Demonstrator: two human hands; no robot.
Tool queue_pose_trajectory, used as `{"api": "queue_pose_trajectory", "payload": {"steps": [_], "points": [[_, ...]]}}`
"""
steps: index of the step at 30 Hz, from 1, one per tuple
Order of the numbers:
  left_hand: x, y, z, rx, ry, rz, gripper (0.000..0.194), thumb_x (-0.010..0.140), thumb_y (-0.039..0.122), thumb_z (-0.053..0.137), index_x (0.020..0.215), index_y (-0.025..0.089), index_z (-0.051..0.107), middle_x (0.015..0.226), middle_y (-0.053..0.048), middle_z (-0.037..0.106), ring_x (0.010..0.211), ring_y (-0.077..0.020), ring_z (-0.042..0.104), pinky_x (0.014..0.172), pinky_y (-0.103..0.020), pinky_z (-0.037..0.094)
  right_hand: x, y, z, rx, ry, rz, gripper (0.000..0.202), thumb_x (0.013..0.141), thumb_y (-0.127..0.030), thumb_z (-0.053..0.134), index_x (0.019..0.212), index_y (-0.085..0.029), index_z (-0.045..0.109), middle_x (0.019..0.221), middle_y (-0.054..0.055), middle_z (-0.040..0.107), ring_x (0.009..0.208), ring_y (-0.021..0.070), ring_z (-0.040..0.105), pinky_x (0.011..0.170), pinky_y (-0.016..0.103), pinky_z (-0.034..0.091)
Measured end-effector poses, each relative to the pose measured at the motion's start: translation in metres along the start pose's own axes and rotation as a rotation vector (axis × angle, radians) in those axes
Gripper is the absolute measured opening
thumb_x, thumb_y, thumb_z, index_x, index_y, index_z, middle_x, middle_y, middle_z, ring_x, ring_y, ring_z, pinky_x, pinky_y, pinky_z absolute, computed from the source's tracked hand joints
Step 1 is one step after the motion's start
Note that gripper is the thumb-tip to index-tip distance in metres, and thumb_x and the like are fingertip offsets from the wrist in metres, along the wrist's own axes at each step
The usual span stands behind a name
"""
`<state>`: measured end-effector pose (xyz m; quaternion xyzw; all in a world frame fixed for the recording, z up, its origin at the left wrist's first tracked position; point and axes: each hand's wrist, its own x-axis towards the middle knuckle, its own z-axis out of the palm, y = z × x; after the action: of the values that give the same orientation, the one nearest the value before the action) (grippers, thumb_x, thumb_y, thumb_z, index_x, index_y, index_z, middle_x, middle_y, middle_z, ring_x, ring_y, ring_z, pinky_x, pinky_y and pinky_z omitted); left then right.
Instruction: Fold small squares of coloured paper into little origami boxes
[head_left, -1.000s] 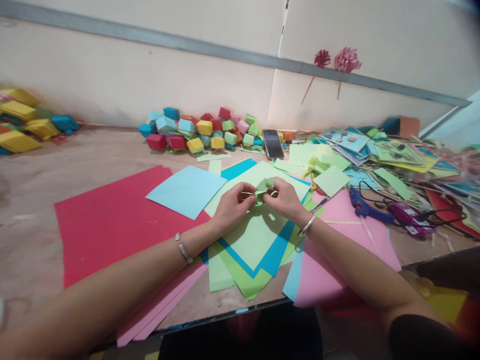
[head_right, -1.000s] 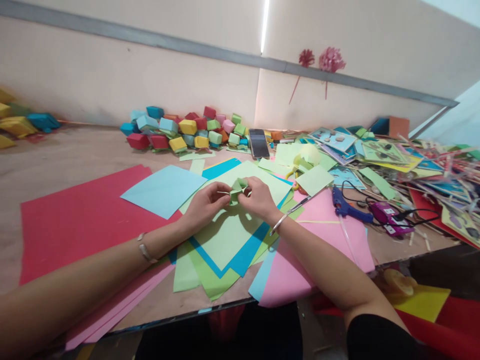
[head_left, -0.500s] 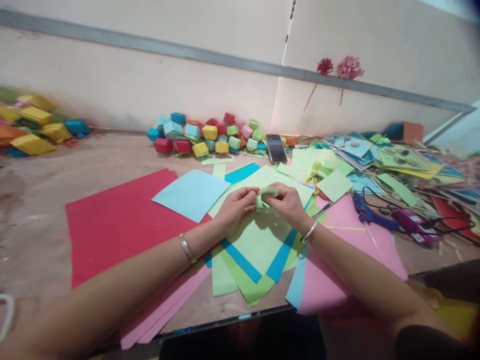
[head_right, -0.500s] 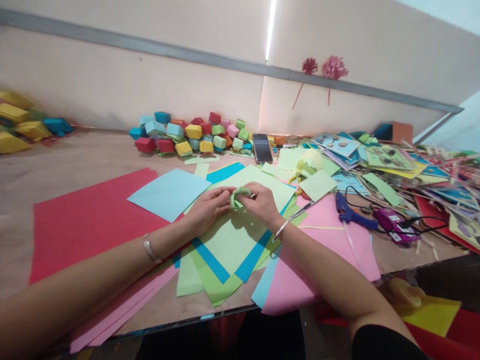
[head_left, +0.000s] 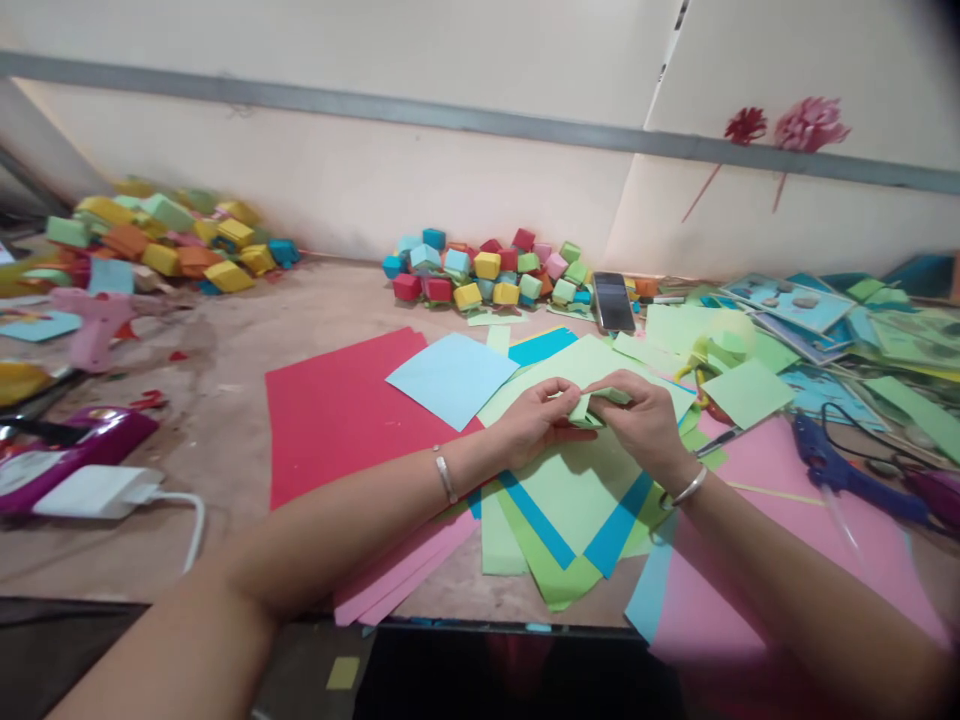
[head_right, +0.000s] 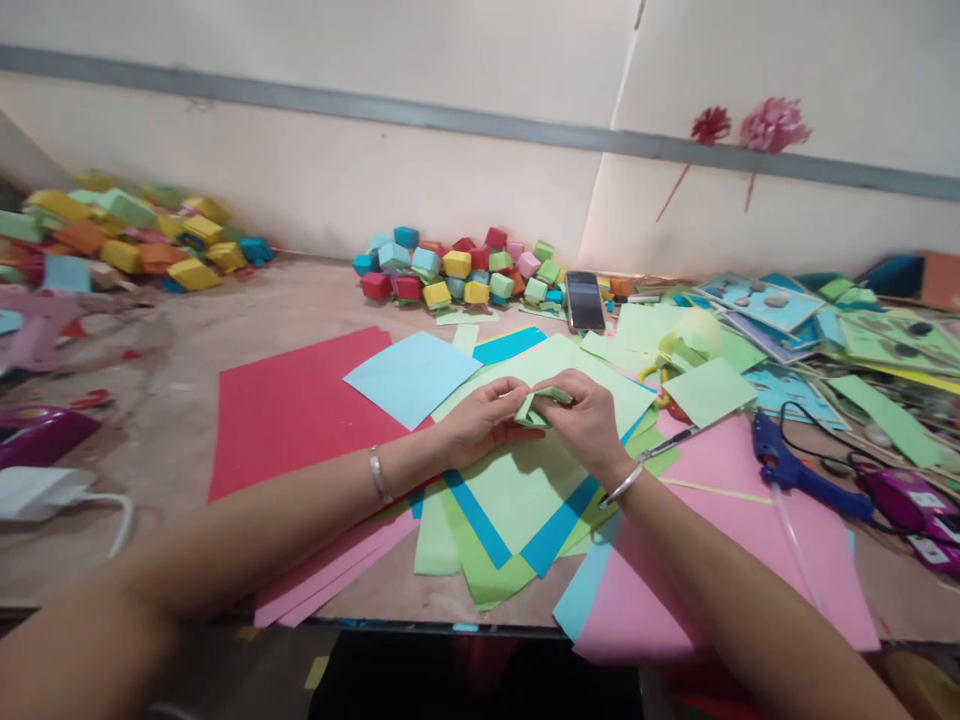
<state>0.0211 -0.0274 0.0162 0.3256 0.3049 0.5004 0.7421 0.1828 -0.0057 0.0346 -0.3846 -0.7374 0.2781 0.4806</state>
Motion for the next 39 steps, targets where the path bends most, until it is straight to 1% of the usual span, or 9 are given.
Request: {"api": "queue_pose_trajectory", "payload": {"steps": [6,10,15,18,20,25,31,36,39], "points": [[-0.001,0.000,-0.001,-0.076,-0.016,-0.043,0.043,0.065,0.040,0.090,0.080,0.016,0.058,0.075,0.003,0.060,0.071,-0.0127,0.065,0.080,-0.038,0.062,-0.001,-0.001,0.000,0.007,0.042,-0.033,0.008,0.073,-0.019,0.071,0.075,-0.022,0.079,0.069,0.000,0.060,0.062,0.0122,0.054,0.057,0.026,0.043],[-0.002,0.001,-0.001,-0.110,-0.017,-0.042,0.030,0.076,0.033,0.084,0.078,0.016,0.059,0.066,0.006,0.055,0.062,-0.0090,0.059,0.084,-0.041,0.061,0.000,0.001,-0.001,0.008,0.020,-0.077,0.005,0.075,-0.023,0.074,0.076,-0.024,0.079,0.074,0.001,0.063,0.065,0.0129,0.057,0.056,0.026,0.044],[-0.001,0.005,0.002,-0.145,0.035,-0.055,0.019,0.085,0.020,0.075,0.075,0.014,0.059,0.075,0.002,0.061,0.069,-0.0104,0.064,0.082,-0.036,0.060,0.000,-0.003,0.000,-0.066,0.081,-0.175,0.008,0.077,-0.020,0.072,0.083,-0.023,0.077,0.079,0.001,0.064,0.066,0.0124,0.055,0.057,0.027,0.045],[-0.001,0.008,0.003,-0.163,0.063,-0.067,0.018,0.088,0.017,0.070,0.073,0.014,0.059,0.073,0.002,0.061,0.069,-0.0110,0.065,0.081,-0.033,0.060,0.001,-0.005,0.000,-0.100,0.133,-0.222,0.008,0.078,-0.014,0.067,0.076,-0.021,0.069,0.078,0.001,0.065,0.067,0.0129,0.054,0.058,0.027,0.045],[-0.001,0.009,0.002,-0.160,0.062,-0.090,0.020,0.090,0.017,0.067,0.071,0.014,0.059,0.070,0.002,0.060,0.068,-0.0105,0.064,0.080,-0.032,0.060,0.001,-0.003,0.000,-0.101,0.131,-0.249,0.012,0.075,-0.010,0.064,0.072,-0.021,0.065,0.078,0.001,0.063,0.066,0.0124,0.053,0.058,0.026,0.044],[-0.001,0.008,0.002,-0.154,0.079,-0.096,0.019,0.089,0.016,0.068,0.071,0.014,0.060,0.073,0.001,0.061,0.071,-0.0107,0.064,0.081,-0.030,0.059,0.002,0.001,-0.003,-0.151,0.071,-0.308,0.019,0.071,-0.004,0.059,0.073,-0.021,0.066,0.080,0.001,0.061,0.073,0.0144,0.056,0.065,0.028,0.048],[0.002,0.007,0.001,-0.168,0.117,-0.039,0.015,0.086,0.017,0.071,0.075,0.016,0.061,0.075,0.002,0.063,0.075,-0.0120,0.066,0.082,-0.029,0.059,0.002,-0.005,-0.009,-0.273,-0.028,-0.421,0.028,0.075,-0.006,0.052,0.087,-0.022,0.072,0.091,0.006,0.065,0.090,0.0204,0.061,0.082,0.037,0.051],[0.002,0.007,-0.002,-0.147,0.113,-0.017,0.019,0.080,0.020,0.078,0.073,0.016,0.061,0.073,0.005,0.061,0.070,-0.0101,0.064,0.082,-0.030,0.058,0.002,-0.009,-0.011,-0.257,-0.067,-0.385,0.021,0.082,-0.011,0.053,0.084,-0.023,0.071,0.089,0.006,0.066,0.088,0.0196,0.062,0.081,0.036,0.053],[0.000,0.007,-0.002,-0.095,0.101,-0.034,0.021,0.077,0.023,0.081,0.074,0.016,0.062,0.076,0.004,0.062,0.067,-0.0090,0.062,0.079,-0.030,0.059,0.003,-0.010,-0.013,-0.237,-0.088,-0.320,0.016,0.084,-0.015,0.057,0.091,-0.022,0.069,0.083,0.004,0.064,0.079,0.0168,0.061,0.076,0.033,0.052]]}}
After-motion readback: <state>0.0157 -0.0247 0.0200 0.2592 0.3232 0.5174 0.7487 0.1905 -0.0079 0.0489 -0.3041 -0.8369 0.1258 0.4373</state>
